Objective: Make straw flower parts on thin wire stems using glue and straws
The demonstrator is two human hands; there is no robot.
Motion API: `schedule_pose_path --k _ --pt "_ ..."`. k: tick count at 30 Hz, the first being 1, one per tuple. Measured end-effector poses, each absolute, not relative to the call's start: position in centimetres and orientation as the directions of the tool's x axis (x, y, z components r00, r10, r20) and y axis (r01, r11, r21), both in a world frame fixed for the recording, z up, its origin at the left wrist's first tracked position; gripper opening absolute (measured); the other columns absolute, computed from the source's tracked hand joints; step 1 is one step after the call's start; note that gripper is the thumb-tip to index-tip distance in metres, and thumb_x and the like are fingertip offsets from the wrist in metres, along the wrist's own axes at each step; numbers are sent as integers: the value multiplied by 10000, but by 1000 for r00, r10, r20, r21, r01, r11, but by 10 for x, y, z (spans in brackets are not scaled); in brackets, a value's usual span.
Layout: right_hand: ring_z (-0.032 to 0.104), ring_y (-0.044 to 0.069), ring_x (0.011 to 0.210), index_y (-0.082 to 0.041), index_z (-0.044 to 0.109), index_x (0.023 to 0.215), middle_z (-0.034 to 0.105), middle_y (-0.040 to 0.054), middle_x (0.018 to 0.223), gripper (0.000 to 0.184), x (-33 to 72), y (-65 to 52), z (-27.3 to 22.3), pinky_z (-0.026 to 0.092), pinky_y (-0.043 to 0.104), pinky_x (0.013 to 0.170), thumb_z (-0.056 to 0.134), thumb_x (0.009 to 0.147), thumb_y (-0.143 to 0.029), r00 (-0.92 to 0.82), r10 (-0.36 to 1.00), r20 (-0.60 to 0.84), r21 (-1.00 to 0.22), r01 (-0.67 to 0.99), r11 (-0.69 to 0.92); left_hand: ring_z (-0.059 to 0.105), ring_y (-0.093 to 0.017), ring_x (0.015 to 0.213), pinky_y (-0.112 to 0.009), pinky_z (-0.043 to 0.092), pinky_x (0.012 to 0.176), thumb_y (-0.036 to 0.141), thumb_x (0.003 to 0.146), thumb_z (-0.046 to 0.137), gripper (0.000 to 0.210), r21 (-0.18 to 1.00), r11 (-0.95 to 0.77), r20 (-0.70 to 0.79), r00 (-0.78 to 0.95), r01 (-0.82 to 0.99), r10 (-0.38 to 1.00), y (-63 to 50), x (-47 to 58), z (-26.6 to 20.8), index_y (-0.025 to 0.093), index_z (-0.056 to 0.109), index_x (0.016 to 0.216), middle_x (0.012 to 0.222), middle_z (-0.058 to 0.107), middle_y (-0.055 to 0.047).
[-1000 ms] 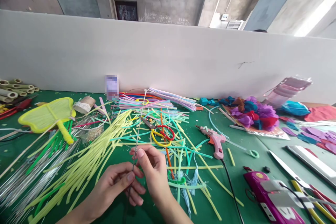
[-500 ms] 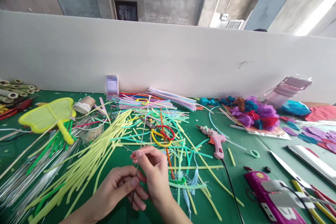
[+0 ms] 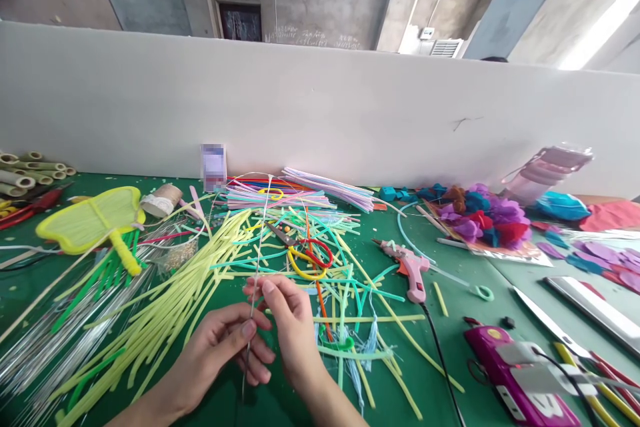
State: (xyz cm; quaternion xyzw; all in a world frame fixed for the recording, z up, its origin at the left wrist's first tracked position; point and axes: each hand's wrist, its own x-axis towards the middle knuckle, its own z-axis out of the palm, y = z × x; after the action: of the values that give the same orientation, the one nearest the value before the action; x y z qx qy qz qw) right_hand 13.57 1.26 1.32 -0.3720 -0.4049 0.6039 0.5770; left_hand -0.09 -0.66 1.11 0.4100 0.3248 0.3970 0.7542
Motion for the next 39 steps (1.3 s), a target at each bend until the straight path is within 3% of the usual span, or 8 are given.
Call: schedule_pose_path --k 6,13,21,24,28,33,35,39 --pt "655 152 766 -221 764 861 737 41 857 227 136 15 14 532 247 673 807 786 -431 -61 998 -26 -880 -471 -52 775 -207 645 -228 591 580 483 897 699 366 887 349 -168 492 -304 854 -7 1 11 126 705 981 762 788 -96" --pt "574 115 690 -202 702 730 652 0 726 235 135 13 18 448 205 605 815 784 -402 -32 997 -65 -862 -502 -72 770 -190 650 -227 589 603 497 896 694 375 902 334 -156 517 -272 842 -8 2 10 130 702 972 761 786 -92" --pt "598 124 728 -210 733 715 671 4 742 212 136 13 18 449 212 628 840 750 -388 18 997 -79 -873 -484 -61 766 -193 647 -241 590 609 489 897 695 364 904 334 -150 535 -266 832 -7 2 7 128 701 947 765 785 -99" --pt "620 135 736 -211 761 746 713 31 795 237 135 12 18 470 231 646 851 736 -431 -35 995 -89 -868 -487 -95 771 -198 656 -242 594 610 468 905 693 341 904 323 -143 513 -281 846 -5 0 9 132 708 960 775 789 -98" --pt "644 166 831 -218 789 876 740 71 937 271 135 13 16 490 267 712 770 821 -483 -90 994 -54 -864 -496 -92 776 -208 656 -233 588 588 465 900 701 330 889 335 -153 489 -312 859 -5 -3 11 145 714 980 773 792 -93" --pt "564 142 718 -219 732 766 667 23 775 211 138 14 17 457 270 673 770 843 -413 -28 1000 -11 -871 -490 -23 771 -229 656 -260 583 590 543 872 697 415 902 342 -172 506 -265 846 -6 -3 9 134 721 933 765 783 -114" --pt "546 133 696 -210 713 731 642 9 730 228 138 15 18 446 264 675 779 836 -400 -21 1000 -9 -867 -497 -18 758 -216 664 -268 578 615 567 867 687 435 944 244 -131 424 -222 896 -4 -4 8 137 728 913 772 770 -104" --pt "542 114 673 -191 714 752 640 -5 705 234 137 15 18 430 250 681 790 829 -399 -51 998 -39 -858 -511 -60 644 -124 650 -200 519 595 442 838 767 269 995 3 5 85 -99 996 4 -13 7 196 736 941 783 690 -15"
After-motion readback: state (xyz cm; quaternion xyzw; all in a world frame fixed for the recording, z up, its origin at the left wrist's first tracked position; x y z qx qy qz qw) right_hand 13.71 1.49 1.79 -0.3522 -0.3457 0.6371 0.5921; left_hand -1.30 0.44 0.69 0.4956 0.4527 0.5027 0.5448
